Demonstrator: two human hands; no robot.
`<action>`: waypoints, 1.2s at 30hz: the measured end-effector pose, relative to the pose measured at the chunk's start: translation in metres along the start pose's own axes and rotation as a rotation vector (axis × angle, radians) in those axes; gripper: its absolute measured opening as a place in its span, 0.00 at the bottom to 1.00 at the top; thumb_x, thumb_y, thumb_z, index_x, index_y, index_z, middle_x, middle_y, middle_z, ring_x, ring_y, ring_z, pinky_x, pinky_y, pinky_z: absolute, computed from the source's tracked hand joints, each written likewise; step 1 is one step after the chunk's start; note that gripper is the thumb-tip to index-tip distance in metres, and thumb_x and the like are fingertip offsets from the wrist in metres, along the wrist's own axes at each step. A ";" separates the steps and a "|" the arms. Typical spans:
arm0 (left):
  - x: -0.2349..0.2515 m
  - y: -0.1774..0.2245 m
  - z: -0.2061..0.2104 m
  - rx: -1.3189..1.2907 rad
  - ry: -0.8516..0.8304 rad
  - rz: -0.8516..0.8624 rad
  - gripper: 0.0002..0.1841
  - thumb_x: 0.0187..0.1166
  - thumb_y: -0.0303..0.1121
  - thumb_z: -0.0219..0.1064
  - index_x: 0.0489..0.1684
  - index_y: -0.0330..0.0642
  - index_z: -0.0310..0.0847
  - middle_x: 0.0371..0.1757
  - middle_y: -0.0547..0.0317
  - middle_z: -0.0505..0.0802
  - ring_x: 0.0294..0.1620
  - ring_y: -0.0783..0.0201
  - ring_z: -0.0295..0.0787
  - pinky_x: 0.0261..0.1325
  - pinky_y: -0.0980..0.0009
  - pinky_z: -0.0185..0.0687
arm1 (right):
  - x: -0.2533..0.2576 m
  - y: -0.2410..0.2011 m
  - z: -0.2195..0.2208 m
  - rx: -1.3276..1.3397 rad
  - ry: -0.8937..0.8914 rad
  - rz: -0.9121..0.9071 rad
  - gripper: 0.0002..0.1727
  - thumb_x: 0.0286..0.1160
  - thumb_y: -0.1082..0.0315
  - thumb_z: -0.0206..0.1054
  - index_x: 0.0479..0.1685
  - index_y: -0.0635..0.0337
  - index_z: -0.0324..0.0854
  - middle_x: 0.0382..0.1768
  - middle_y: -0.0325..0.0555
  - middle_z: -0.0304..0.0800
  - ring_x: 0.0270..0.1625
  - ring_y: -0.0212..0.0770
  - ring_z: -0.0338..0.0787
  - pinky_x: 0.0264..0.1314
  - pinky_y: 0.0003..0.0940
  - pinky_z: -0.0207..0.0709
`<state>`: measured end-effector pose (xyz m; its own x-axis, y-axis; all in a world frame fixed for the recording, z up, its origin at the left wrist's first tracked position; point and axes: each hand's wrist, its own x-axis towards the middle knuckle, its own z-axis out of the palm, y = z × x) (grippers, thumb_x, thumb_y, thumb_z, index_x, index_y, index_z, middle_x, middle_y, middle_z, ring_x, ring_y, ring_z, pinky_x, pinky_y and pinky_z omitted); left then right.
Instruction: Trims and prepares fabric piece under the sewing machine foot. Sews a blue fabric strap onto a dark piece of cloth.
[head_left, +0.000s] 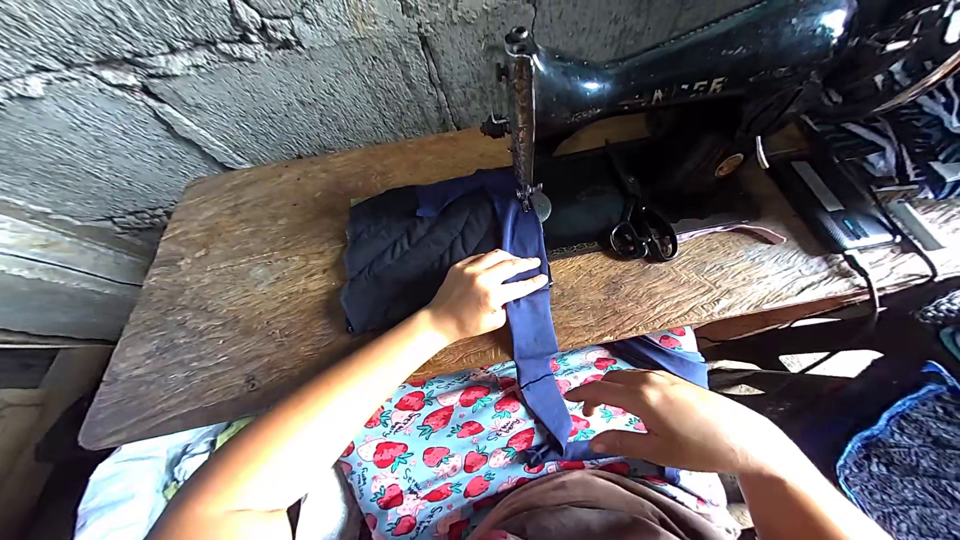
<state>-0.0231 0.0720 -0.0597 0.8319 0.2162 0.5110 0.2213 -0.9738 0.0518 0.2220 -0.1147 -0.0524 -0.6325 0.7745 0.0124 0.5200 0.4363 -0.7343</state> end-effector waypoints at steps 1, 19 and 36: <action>0.001 -0.001 0.000 -0.003 0.002 0.002 0.23 0.62 0.23 0.59 0.52 0.50 0.97 0.60 0.50 0.96 0.59 0.52 0.93 0.57 0.58 0.87 | -0.001 0.000 -0.001 -0.004 0.006 -0.001 0.25 0.83 0.49 0.64 0.67 0.57 0.85 0.49 0.47 0.95 0.49 0.48 0.93 0.55 0.52 0.85; 0.007 -0.025 0.001 -0.006 0.008 0.017 0.25 0.63 0.23 0.57 0.53 0.50 0.97 0.61 0.52 0.96 0.58 0.51 0.93 0.54 0.58 0.87 | -0.005 0.003 -0.003 0.017 0.019 0.015 0.24 0.83 0.50 0.64 0.67 0.56 0.84 0.50 0.46 0.95 0.50 0.47 0.93 0.54 0.51 0.85; 0.014 -0.042 0.003 0.008 -0.038 0.011 0.26 0.68 0.21 0.56 0.59 0.52 0.95 0.65 0.63 0.95 0.65 0.54 0.91 0.60 0.58 0.84 | -0.004 0.006 0.001 0.027 0.001 0.026 0.25 0.85 0.49 0.63 0.69 0.56 0.84 0.51 0.46 0.95 0.51 0.46 0.93 0.56 0.49 0.85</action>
<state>-0.0192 0.1166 -0.0573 0.8528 0.2080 0.4790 0.2156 -0.9757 0.0397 0.2274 -0.1160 -0.0574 -0.6184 0.7858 -0.0063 0.5203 0.4035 -0.7526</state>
